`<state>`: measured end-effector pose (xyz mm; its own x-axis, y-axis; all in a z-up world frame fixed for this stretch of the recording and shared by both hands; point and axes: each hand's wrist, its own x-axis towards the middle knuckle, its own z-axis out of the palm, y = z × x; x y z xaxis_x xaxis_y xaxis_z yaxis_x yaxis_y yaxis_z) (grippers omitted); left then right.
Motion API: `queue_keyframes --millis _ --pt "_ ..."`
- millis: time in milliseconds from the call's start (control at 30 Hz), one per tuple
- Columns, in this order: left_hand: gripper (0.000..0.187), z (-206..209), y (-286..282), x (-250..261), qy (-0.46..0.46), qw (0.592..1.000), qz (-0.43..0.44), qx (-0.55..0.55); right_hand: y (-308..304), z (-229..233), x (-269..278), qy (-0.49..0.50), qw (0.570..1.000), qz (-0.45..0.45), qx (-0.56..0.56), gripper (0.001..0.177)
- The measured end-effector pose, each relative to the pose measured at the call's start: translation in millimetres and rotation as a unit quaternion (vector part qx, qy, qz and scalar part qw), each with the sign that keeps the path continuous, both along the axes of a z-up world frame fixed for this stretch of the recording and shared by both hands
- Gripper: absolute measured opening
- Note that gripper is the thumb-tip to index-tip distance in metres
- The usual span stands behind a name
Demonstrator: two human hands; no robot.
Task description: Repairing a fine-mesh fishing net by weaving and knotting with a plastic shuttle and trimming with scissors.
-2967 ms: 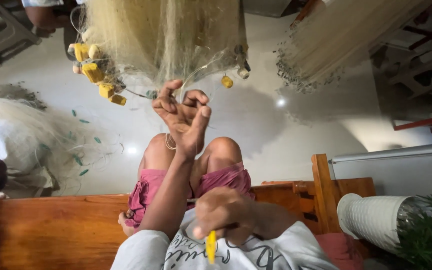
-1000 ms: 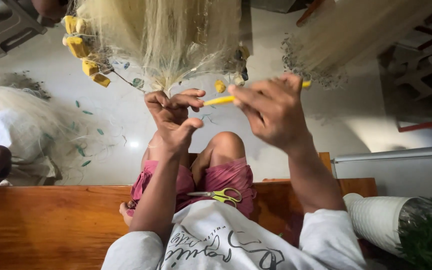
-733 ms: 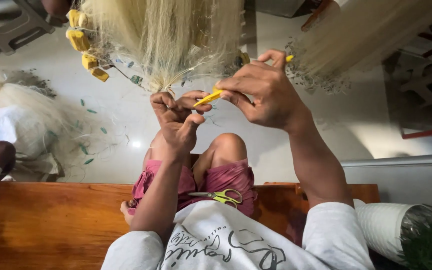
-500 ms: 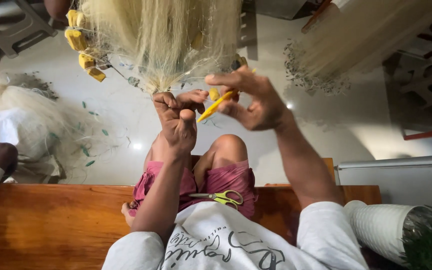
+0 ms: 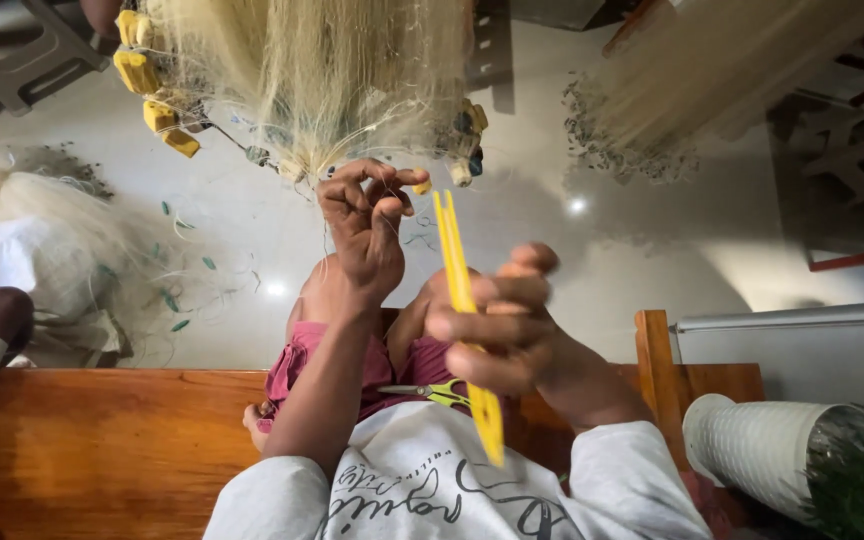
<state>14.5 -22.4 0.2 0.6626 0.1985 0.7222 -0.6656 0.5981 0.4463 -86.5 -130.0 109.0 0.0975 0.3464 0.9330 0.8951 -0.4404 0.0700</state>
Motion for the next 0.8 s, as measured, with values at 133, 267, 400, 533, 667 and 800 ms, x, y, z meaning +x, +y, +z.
queue_keyframes --millis 133,267,400,533,667,800 --pt "0.027 3 7 2 -0.005 1.000 -0.016 0.003 -3 -36 11 -0.042 0.979 -0.127 0.154 0.031" --pt "0.026 9 12 -1 0.016 1.000 0.010 0.015 -23 -35 25 0.190 0.973 -0.129 -0.025 0.024" --pt "0.026 10 15 -4 0.004 0.998 0.017 0.054 -11 -32 17 0.364 0.931 -0.022 -0.018 0.021" --pt "0.029 11 10 -6 0.008 0.999 -0.001 0.033 1 -22 14 0.351 0.936 0.004 0.002 0.019" --pt "0.028 16 10 -13 0.033 0.998 -0.043 -0.010 3 -16 11 0.366 0.930 0.010 -0.019 0.021" --pt "0.027 21 12 -15 0.051 0.997 -0.050 -0.011 -3 -40 7 0.357 0.933 0.018 -0.028 0.024"
